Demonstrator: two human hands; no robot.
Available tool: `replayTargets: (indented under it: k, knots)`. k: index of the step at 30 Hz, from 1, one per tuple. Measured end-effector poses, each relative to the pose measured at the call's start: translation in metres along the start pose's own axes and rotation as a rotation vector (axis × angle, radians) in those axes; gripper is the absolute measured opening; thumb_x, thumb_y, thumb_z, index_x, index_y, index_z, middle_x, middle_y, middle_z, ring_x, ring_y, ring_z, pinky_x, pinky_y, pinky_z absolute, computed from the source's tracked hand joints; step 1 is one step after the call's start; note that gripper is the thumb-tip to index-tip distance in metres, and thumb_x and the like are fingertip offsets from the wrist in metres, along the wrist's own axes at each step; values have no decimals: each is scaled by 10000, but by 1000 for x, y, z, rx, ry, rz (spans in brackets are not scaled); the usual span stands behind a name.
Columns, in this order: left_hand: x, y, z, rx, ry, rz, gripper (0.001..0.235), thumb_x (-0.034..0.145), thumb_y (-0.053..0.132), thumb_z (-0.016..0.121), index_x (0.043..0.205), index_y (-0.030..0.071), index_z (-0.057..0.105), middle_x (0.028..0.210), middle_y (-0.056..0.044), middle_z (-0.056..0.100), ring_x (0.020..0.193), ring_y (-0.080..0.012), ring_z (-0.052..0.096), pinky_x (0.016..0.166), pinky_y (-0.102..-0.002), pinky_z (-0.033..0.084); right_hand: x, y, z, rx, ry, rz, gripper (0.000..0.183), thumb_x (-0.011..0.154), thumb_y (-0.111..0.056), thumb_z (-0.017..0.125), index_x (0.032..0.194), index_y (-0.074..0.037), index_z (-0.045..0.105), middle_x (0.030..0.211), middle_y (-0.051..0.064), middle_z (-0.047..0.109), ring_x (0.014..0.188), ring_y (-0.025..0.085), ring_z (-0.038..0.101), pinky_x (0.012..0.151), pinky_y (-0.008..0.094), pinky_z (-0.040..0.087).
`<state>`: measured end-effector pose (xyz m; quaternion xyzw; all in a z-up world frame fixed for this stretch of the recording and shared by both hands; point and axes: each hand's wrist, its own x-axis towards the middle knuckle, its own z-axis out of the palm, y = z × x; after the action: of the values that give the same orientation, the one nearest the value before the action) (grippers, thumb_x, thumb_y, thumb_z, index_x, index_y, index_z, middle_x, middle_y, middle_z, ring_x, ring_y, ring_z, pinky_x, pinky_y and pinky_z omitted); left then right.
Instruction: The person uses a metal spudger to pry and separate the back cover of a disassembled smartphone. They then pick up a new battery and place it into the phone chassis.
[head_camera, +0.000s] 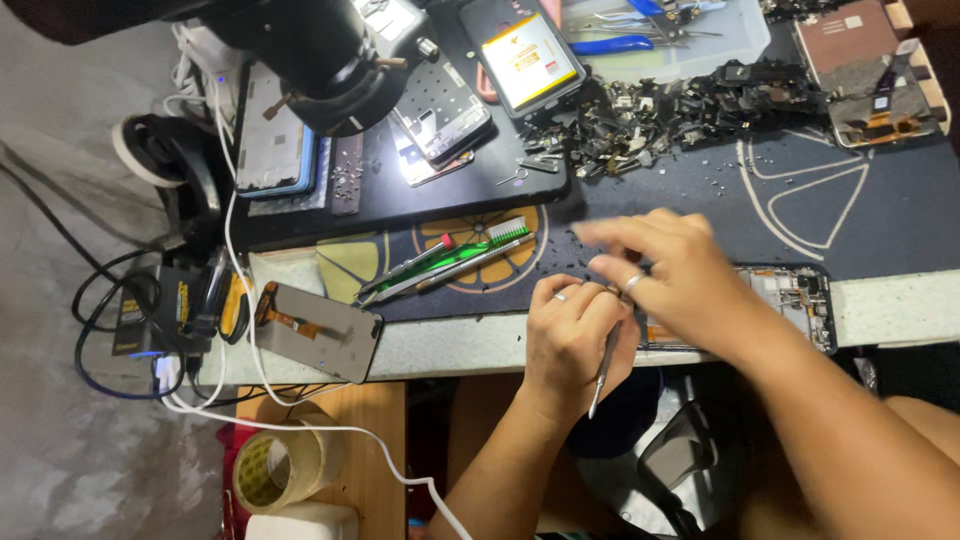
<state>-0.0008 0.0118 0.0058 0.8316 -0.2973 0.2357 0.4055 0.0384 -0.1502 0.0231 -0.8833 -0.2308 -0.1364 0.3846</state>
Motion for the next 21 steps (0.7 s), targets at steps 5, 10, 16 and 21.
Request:
replayTargets:
  k: [5,10,16,21]
  knots:
    - [-1,0,1,-19,48,-16,112,877,16,734,915,49,633,966,-91,713,886,-263,700,940,-400,491,-17,11,-31,-190,-136,302,367,850,-366,760,1131,-141,693,1032,31,718,1036,242,624,953,435,408]
    - [0,-2,1,-31,34,-46,119,863,7,733,928,46,643,987,-93,721,912,-279,693,922,-403,480,-47,19,-43,-415,-308,70,1057,532,-639,829,1438,-153,582,1296,61,591,1247,288,493,1076,488,321]
    - [1,-3,-5,-46,5,-44,162,833,32,754,930,85,635,1001,-59,729,908,-259,696,899,-397,460,-51,21,-42,-396,-427,150,992,521,-524,902,1404,-191,596,1292,25,575,1277,244,480,1129,460,291]
    - [-10,-6,-11,38,-28,-30,191,834,27,766,908,104,608,1007,-23,751,871,-230,685,875,-389,447,-41,28,-47,-323,-430,-1,955,492,-455,919,1367,-208,625,1327,20,580,1291,257,466,1103,454,292]
